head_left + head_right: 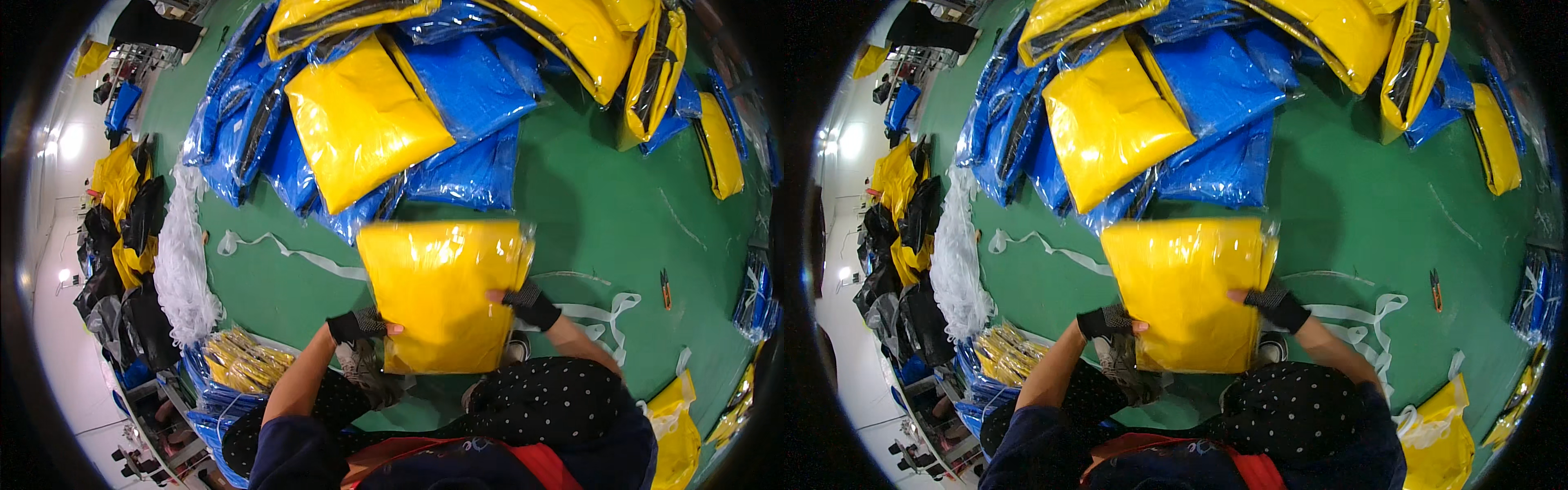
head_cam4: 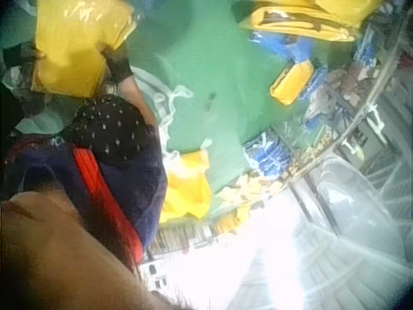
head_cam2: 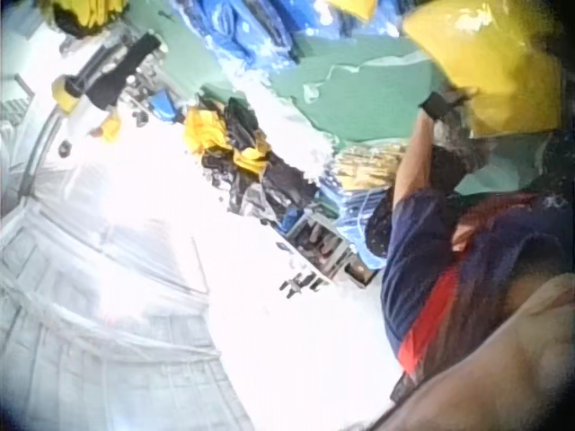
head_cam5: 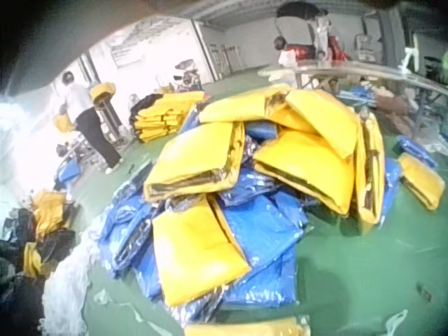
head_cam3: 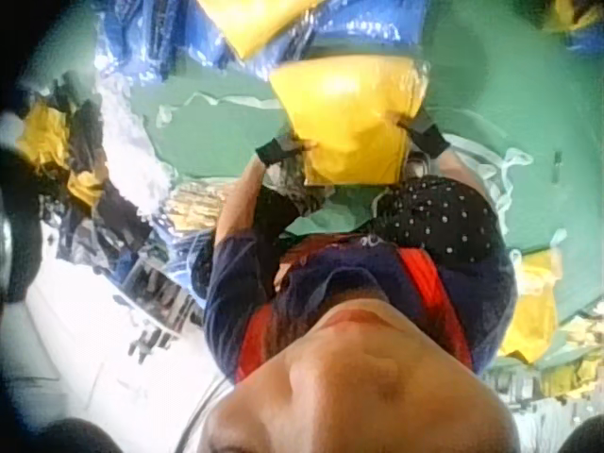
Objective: The person gathers yellow and blue plastic pouches on a green floor, stacks them into neat piles, wraps each stack with a white plastic strap, and secures the strap by tying a knot. The person uses a small orange utility knife to cut the excess strap after each bundle is tied.
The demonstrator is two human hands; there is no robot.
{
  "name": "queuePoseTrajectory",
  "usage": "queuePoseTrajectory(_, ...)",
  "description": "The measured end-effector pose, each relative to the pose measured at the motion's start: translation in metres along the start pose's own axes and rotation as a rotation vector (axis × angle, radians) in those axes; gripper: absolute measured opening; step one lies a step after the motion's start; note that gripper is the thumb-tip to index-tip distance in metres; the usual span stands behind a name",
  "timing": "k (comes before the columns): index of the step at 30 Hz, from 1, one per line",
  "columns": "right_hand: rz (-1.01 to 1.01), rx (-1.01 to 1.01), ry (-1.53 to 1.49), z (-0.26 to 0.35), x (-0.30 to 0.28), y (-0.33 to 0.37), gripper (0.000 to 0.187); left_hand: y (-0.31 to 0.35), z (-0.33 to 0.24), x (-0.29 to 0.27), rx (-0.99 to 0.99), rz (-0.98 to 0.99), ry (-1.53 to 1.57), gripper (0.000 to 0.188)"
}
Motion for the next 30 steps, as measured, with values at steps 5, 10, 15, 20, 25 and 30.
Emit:
queuePoseTrajectory(5,-0.223,0.35,-0.184,-0.049,-0.002,-0.004,0.038,-0.031,0.094,-0.01,0.005,-0.463,0.421,0.045)
queuePoseTrajectory(10,-0.449,0.053,0.386,-0.077,-0.021,-0.002,0.061,-0.038,0.095,-0.014,0.222,-0.785,-0.441,0.076)
queuePoseTrajectory(15,-0.609,-0.355,1.251,0.001,0.019,0.007,0.082,-0.056,0.015,0.03,0.409,-0.668,-1.071,0.066)
queuePoseTrajectory(20,-0.449,-0.245,1.307,-0.04,0.037,-0.007,0.083,-0.079,0.044,0.031,0.377,-0.606,-1.049,0.06)
queuePoseTrajectory(25,-0.423,-0.191,1.397,-0.022,0.02,-0.004,0.08,-0.062,0.03,0.009,0.44,-0.642,-0.888,0.05)
queuePoseTrajectory(30,-0.02,-0.284,1.461,-0.035,0.048,0.009,0.082,-0.046,0.054,0.018,0.44,-0.589,-1.043,0.053)
Point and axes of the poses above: each hand's wrist, its own y-axis away from the middle knuckle, its own x-axis out of the palm, z = x × y, the point moved 6 cm from there along -y, towards the middle knuckle, and after that the axes turned 8 degrees about y, right-handed, at the moved point
